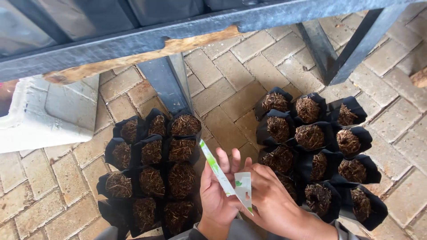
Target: Planting seeds into small seedling bags filled with soil and compost.
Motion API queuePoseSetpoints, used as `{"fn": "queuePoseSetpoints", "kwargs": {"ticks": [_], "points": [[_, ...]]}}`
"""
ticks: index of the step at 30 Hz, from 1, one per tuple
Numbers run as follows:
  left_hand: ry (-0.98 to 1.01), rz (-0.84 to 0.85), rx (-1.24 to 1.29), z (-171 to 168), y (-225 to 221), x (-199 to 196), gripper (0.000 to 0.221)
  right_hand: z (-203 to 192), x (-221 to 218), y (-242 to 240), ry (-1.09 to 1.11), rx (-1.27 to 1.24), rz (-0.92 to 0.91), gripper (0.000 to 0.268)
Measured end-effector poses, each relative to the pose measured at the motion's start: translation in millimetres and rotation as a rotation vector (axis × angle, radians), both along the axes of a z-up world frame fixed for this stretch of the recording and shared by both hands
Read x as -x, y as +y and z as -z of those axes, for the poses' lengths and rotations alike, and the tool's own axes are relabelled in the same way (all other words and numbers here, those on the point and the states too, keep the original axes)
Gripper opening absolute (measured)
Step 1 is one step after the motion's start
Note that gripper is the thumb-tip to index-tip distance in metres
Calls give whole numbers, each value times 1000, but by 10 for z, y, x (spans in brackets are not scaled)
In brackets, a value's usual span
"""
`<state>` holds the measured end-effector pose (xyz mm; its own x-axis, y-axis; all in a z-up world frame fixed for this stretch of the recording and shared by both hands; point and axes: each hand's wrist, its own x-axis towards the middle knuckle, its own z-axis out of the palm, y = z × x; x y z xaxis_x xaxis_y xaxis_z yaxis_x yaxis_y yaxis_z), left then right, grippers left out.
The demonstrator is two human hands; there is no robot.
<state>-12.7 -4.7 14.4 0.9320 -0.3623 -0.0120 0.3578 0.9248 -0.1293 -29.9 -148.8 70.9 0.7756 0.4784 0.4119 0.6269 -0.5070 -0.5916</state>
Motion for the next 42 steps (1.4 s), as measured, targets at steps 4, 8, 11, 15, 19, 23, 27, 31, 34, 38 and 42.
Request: {"fn": "queuePoseSetpoints", "kwargs": {"ticks": [4, 8, 11, 15, 19, 23, 27, 31, 34, 38, 42], "points": [[-39, -26, 40, 94, 26, 48, 34, 50, 25, 105, -28, 18, 66, 30], [58, 94, -86, 176, 6, 110, 38, 38, 20, 184, 120, -28, 192, 38], [238, 4, -55, 355, 23, 129, 35, 134, 3, 204, 286, -1, 274, 40], [268, -6, -164, 442, 58, 128, 35, 271, 21, 238, 286, 16, 286, 37], [206, -89, -180, 419, 38, 109, 31, 353, 21, 212, 232, -13, 246, 30], [251, -105, -216, 515, 53, 97, 31, 356, -35, 199, 190, 14, 207, 27], [226, -73, -179, 548, 42, 91, 32, 430, -66, 197, 152, 76, 175, 23], [161, -43, -86, 468, 29, 54, 33, 498, -57, 216, 172, 42, 189, 22], [211, -67, -57, 492, 63, -1, 34, 451, -63, 156, 233, -113, 174, 21], [118, -96, 27, 498, 172, -123, 30, 739, -327, -389, 438, -150, 259, 11], [266, -142, -5, 480, 277, -147, 25, 1438, -898, -1176, 375, -168, 625, 17]]}}
